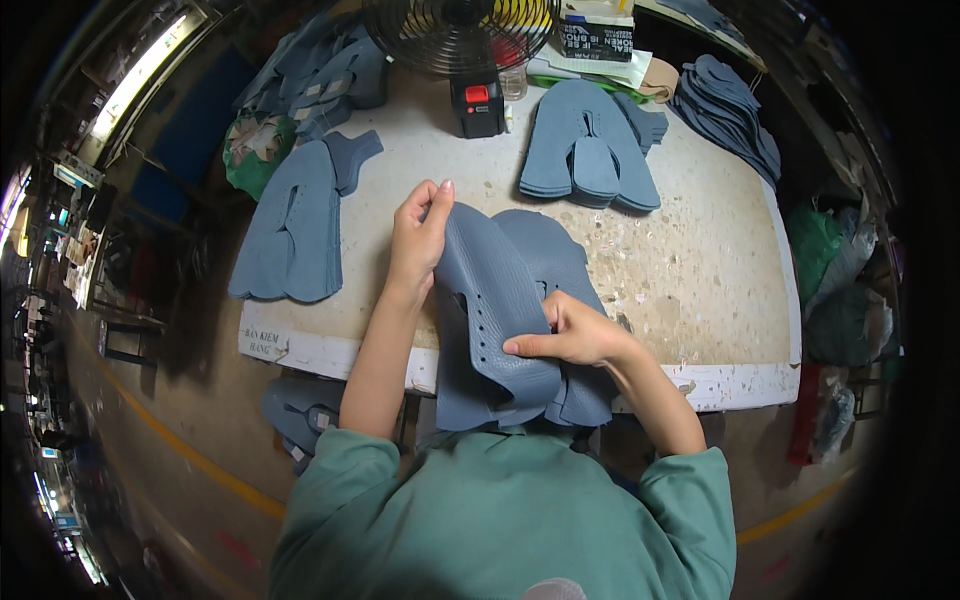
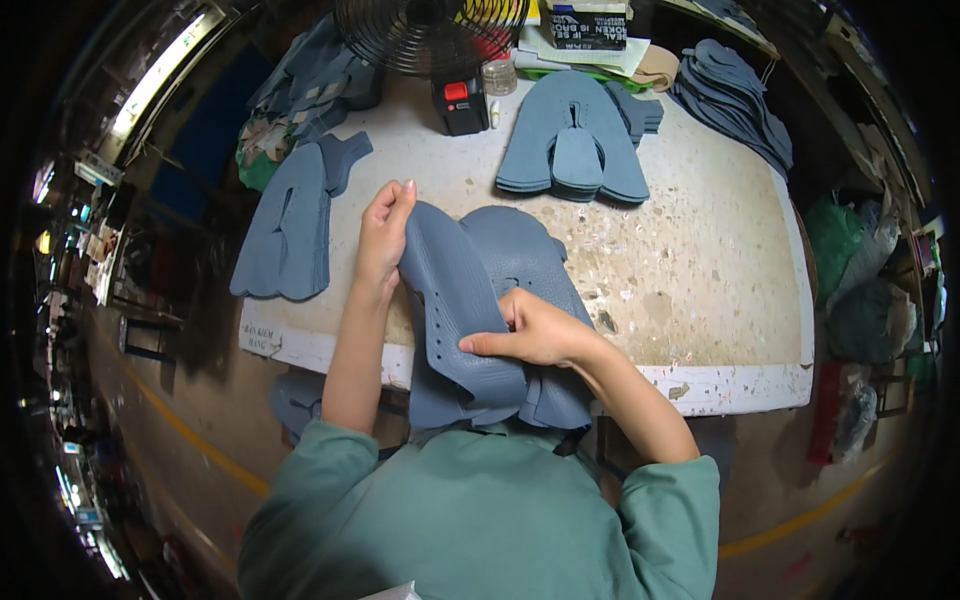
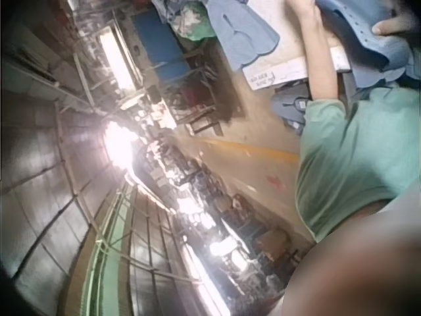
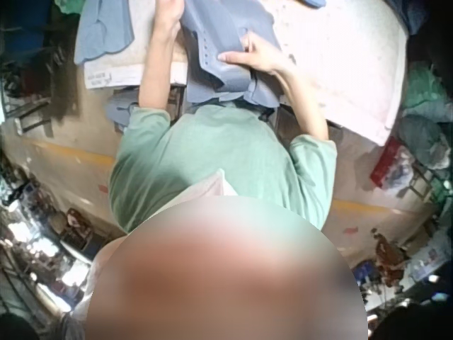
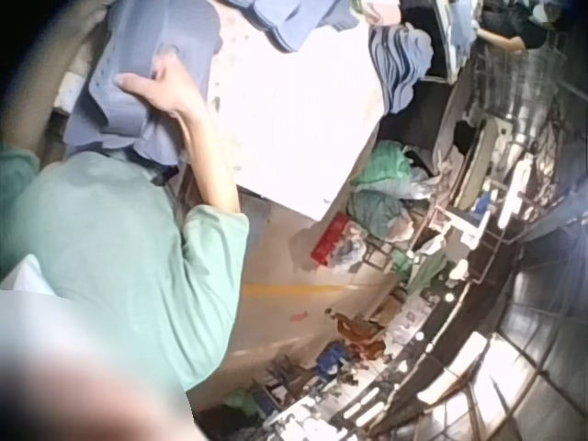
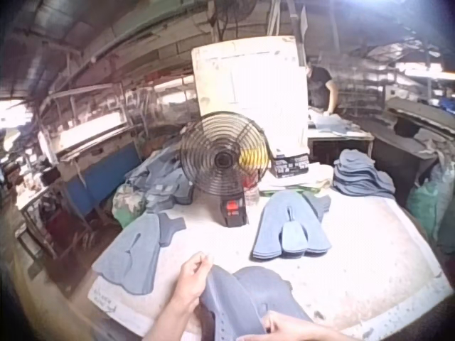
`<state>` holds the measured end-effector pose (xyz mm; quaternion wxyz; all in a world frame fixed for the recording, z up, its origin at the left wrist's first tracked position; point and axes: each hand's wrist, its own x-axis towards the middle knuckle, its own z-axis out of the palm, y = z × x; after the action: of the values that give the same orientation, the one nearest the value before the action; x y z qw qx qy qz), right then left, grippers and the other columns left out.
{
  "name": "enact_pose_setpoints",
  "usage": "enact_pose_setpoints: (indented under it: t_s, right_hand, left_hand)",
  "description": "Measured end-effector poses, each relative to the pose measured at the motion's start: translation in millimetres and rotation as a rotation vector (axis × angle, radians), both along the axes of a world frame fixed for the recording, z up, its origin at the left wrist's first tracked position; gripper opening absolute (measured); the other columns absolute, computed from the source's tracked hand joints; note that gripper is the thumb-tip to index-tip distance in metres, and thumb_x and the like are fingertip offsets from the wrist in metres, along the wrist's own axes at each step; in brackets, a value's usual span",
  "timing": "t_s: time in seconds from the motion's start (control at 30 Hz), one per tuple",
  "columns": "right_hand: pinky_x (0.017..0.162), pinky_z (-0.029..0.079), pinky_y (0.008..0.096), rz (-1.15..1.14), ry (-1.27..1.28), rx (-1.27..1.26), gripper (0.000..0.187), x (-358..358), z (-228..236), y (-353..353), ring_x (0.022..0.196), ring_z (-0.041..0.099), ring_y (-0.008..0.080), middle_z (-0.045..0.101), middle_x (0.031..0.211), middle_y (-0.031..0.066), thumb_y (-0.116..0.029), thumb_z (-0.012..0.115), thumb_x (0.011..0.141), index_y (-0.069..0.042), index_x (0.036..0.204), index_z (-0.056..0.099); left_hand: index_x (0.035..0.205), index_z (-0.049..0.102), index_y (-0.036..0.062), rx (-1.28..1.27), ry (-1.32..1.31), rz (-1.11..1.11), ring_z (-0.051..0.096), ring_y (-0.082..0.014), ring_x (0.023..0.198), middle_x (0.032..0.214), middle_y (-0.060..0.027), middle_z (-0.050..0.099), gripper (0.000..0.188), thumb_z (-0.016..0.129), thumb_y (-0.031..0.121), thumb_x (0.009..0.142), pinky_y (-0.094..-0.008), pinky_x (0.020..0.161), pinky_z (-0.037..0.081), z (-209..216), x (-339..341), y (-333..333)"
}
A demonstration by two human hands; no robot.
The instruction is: The person repeatedly picks up gray fabric pieces from a table, aligns them, and stacks them into a neat pile. The person handles the pieces one at a time, turning them over and smoothing them before adding them to the stack.
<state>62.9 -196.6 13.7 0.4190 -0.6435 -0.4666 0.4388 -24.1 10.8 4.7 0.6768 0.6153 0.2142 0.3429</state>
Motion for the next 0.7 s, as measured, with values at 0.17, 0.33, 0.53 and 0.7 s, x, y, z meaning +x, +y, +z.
enact_pose_setpoints:
  t_s: [0.17, 0.33, 0.53, 0.7]
  right_hand:
    - [0.043, 0.019, 0.0254, 0.080, 0.272, 0.020, 0.053, -16, -15, -26, 0.051, 0.024, 0.0029, 0.029, 0.051, -0.0077, -0.026, 0.076, 0.080, -0.007, 0.049, 0.038]
    - [0.045, 0.019, 0.0245, 0.121, 0.370, 0.003, 0.044, -22, -4, -56, 0.052, 0.025, 0.0021, 0.031, 0.052, -0.0093, -0.020, 0.072, 0.083, -0.005, 0.053, 0.044]
    - [0.042, 0.026, 0.0226, 0.204, 0.396, 0.038, 0.041, -26, -2, -75, 0.048, 0.034, 0.0007, 0.036, 0.050, -0.0071, -0.014, 0.070, 0.084, -0.004, 0.053, 0.046]
    - [0.052, 0.045, 0.0185, 0.365, 0.604, -0.011, 0.018, -15, -5, -89, 0.061, 0.062, 0.0055, 0.066, 0.065, 0.0034, -0.008, 0.066, 0.085, 0.003, 0.072, 0.066]
  left_hand:
    - [0.067, 0.042, 0.0156, -0.002, 0.035, -0.013, 0.030, 0.0003, 0.058, 0.063, 0.0097, 0.037, 0.033, 0.053, 0.024, 0.096, -0.0171, 0.054, 0.027, -3, 1, 5]
    - [0.064, 0.041, 0.0129, -0.011, 0.050, 0.007, 0.026, -0.0008, 0.060, 0.063, 0.0099, 0.034, 0.036, 0.054, 0.023, 0.096, -0.0194, 0.054, 0.023, -7, 5, 1]
    - [0.065, 0.043, 0.0129, -0.014, 0.075, 0.005, 0.027, -0.0008, 0.060, 0.063, 0.0100, 0.034, 0.035, 0.055, 0.023, 0.095, -0.0191, 0.054, 0.023, -8, 7, 3]
    - [0.065, 0.044, 0.0130, -0.029, 0.100, -0.022, 0.029, -0.0005, 0.060, 0.063, 0.0101, 0.035, 0.034, 0.055, 0.025, 0.095, -0.0188, 0.054, 0.025, -4, 10, 1]
